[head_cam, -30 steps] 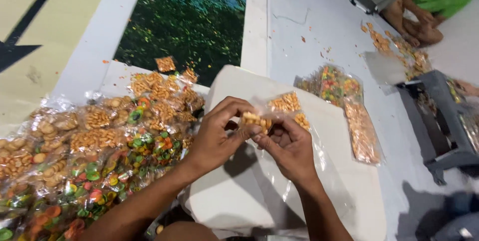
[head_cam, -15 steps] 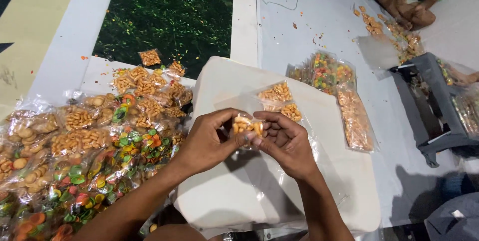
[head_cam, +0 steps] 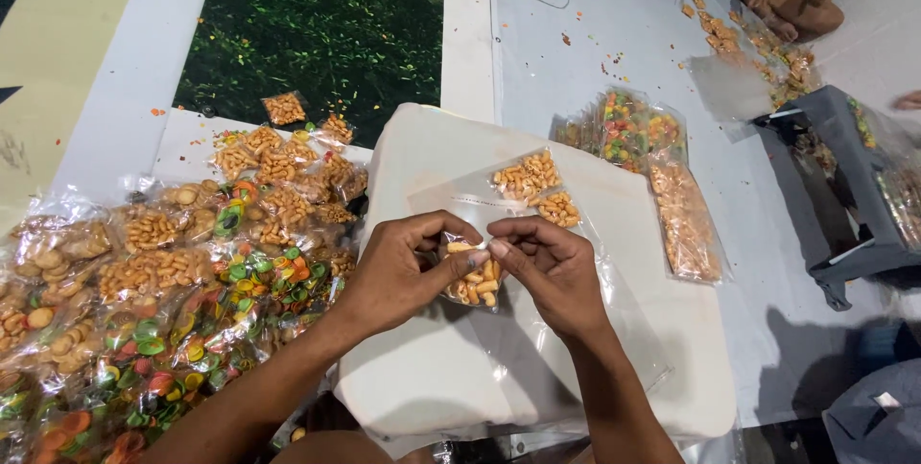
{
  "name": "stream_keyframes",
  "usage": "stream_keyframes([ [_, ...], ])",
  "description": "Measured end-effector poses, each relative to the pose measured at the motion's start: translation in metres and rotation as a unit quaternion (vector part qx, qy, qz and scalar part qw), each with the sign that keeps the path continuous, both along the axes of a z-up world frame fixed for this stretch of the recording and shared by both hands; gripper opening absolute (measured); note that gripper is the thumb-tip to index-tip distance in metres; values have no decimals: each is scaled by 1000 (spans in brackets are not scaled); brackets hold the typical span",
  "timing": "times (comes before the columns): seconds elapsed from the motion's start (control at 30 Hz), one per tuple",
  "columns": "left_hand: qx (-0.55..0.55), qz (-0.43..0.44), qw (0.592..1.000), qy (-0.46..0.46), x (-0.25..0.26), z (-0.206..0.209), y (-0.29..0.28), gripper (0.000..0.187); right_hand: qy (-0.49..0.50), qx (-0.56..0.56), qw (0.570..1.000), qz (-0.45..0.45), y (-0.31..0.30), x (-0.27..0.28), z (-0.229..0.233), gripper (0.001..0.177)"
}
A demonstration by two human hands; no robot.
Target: Packaging small snack packets into a larger plastic bag
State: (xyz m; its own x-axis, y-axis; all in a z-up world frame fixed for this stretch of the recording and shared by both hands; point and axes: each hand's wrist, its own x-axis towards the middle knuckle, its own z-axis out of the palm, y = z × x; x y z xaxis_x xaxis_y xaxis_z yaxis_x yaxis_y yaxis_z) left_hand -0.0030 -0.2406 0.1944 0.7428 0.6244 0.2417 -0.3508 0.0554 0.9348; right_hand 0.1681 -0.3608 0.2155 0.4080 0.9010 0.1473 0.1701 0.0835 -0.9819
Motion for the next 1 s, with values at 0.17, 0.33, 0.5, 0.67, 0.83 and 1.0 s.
stream_keyframes([
  [0.17,18,15,1000,-9,1,1,1,18,-18,16,1000,-13,0,1,-3,20],
  [0.33,25,26,999,-3,1,-1,4,20,-8,25,1000,-14,-1,4,-4,20],
  [0.5,8,11,1000,6,0,-9,3,23,-19,44,999,-9,1,-1,0,20],
  [0.67,-109,-39,993,-7,1,-4,-1,32,-118,111,986,25,3,1,9,15],
  [0.83,-59,-46,996,-45,1,-7,2,38,-149,132,979,39,2,2,9,20],
  [1.0,-14,-17,998,-61,4,-6,-3,20,-143,96,985,11,-4,2,7,22],
])
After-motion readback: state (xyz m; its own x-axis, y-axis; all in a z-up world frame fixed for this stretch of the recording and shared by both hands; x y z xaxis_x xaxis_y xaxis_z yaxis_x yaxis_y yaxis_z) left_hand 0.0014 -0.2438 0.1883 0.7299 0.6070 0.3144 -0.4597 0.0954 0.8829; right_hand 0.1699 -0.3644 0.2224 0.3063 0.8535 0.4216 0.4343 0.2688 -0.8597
